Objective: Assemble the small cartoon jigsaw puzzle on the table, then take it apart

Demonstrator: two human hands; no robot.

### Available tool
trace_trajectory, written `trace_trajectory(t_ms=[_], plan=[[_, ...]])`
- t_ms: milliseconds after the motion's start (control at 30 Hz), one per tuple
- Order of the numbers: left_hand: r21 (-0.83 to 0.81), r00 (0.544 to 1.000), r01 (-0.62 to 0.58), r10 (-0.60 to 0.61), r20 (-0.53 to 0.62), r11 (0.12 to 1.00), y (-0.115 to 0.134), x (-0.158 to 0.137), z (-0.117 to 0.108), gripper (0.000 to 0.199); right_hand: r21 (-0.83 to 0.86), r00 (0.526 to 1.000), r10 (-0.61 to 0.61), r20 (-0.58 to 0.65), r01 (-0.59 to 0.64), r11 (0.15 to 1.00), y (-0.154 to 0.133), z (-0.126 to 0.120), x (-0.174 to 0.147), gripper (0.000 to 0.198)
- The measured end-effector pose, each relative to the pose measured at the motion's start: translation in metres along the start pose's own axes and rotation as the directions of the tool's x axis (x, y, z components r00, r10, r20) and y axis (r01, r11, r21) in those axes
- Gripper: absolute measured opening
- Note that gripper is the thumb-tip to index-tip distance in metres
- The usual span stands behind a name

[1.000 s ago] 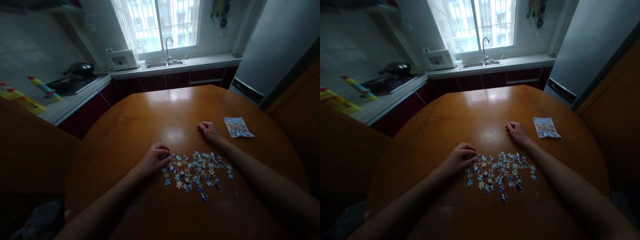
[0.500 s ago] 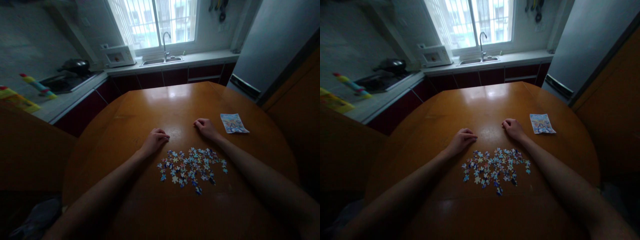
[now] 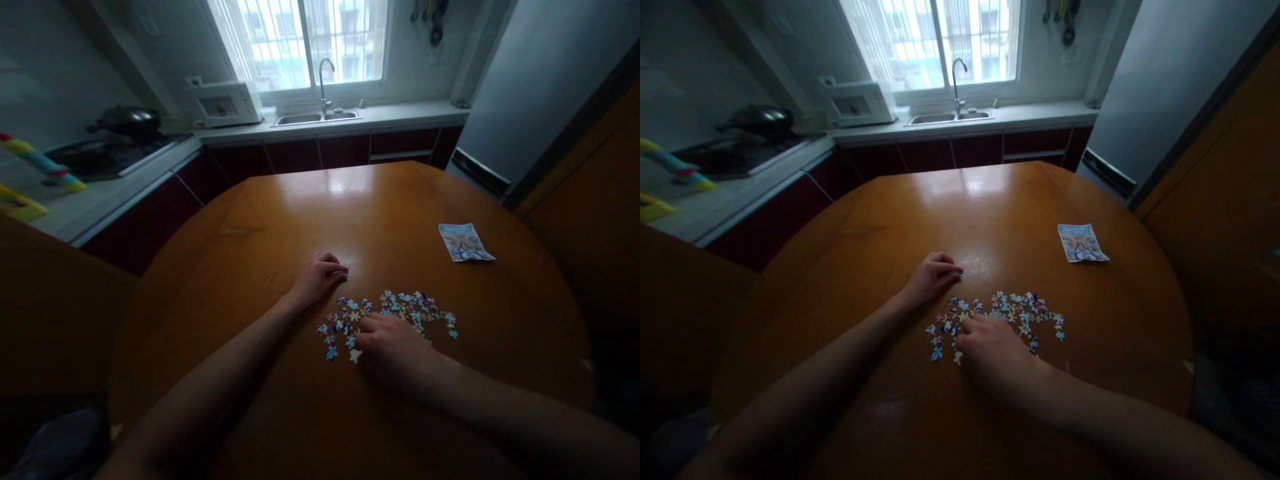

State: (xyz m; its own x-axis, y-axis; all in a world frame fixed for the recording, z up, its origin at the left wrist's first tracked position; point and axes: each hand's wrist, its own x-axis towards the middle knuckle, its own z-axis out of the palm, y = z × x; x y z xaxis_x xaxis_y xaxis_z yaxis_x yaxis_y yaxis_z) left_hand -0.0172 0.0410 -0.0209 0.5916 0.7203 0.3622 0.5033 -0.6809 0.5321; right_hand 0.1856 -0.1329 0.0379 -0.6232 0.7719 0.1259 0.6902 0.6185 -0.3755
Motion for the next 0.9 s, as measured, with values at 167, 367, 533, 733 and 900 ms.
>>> trace_trajectory(t_ms=[167,367,533,733,900], plan=[[0.009,1.000,-0.002,0.002,0.005,1.000,0.004,0.000,0.001,0.012,-0.074,0.998,0.052,-0.021,-0.054,0.996,-0.004,0.015,-0.001,0.008],[-0.017,1.000,-0.002,0.002,-0.006,1.000,0.006,0.001,0.000,0.011,-0.134,0.998,0.062,-0.015,-0.064,0.989,-0.012,0.022,-0.002,0.013],[-0.027,1.000,-0.007,0.007,0.022,1.000,0.003,0.001,0.001,0.011,0.049,0.999,0.010,0.034,-0.012,0.999,-0.011,0.022,-0.005,0.021],[-0.037,1.000,0.012,-0.011,0.025,0.999,0.005,0.000,0.000,0.011,0.126,0.997,0.075,0.014,-0.076,0.989,-0.007,0.023,-0.004,0.007],[-0.036,1.000,-0.019,0.019,-0.001,0.999,0.002,0.001,0.002,0.012,0.161,0.988,0.131,-0.075,-0.118,0.980,0.012,0.010,-0.008,0.010]])
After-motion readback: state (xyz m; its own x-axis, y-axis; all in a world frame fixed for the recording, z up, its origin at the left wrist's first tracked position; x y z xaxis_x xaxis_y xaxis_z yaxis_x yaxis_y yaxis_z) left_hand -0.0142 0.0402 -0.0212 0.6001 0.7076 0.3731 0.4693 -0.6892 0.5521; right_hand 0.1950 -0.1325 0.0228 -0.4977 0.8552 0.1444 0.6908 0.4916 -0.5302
